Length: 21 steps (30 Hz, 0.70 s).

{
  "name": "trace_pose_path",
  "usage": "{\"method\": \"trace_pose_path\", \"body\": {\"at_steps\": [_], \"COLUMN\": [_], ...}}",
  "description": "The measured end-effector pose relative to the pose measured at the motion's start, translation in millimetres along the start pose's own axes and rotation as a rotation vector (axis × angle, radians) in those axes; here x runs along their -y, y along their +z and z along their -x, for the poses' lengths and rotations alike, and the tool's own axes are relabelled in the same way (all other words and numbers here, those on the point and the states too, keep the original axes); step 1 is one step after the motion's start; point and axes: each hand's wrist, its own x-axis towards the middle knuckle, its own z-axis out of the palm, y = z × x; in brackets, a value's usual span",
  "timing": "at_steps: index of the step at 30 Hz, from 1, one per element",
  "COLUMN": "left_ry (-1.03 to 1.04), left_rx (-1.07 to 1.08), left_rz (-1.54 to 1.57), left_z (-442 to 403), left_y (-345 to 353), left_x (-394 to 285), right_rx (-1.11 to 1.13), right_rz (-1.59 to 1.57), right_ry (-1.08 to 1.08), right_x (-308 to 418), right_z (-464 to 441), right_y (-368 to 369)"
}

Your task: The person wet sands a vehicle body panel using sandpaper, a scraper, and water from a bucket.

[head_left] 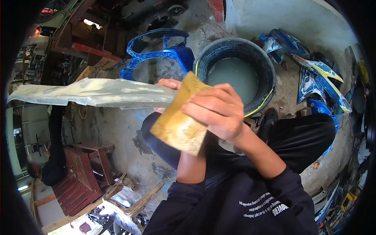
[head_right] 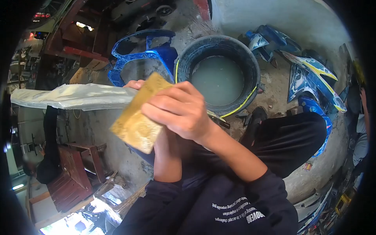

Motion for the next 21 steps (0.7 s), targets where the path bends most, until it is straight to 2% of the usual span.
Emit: {"method": "trace_pose_path", "body": {"at_steps": [2, 4, 5, 8, 10, 12, 15, 18, 21], "left_ry": [-0.309, 0.125, 0.183, 0.173, 0.101, 0.099, 0.118, 0.136, 0.164], "left_rx": [-0.226, 0.071, 0.094, 0.097, -0.038, -0.048, 0.175, 0.454, 0.261], "left_rz": [0.573, -0.171, -0.366, -0.337, -0.085, -0.011, 0.005, 0.099, -0.030], "left_z": [5, -12, -16, -10, 4, 9, -3, -14, -7], "left_y": [-14, -26, -32, -14, -1, -4, -21, -29, -23], "left_x": [-10, 2, -1, 3, 11, 15, 8, 8, 7], "right_rx": [0.005, 0.017, 0.030, 0.043, -0.034, -0.033, 0.021, 0.065, -0.007], "right_rz": [-0.006, 0.059, 0.086, 0.089, 0.047, -0.048, -0.029, 0.021, -0.015], "right_ry": [0.003, 0.044, 0.081, 0.086, 0.002, -0.046, -0.047, 0.098, 0.015], "right_x": [0, -7, -12, -8, -2, 6, 0, -7, -2], "right_z": [0, 24, 39, 35, 3, -30, -20, 14, -4], "right_y": [0, -4, -7, -12, -3, 4, 5, -5, 3]}}
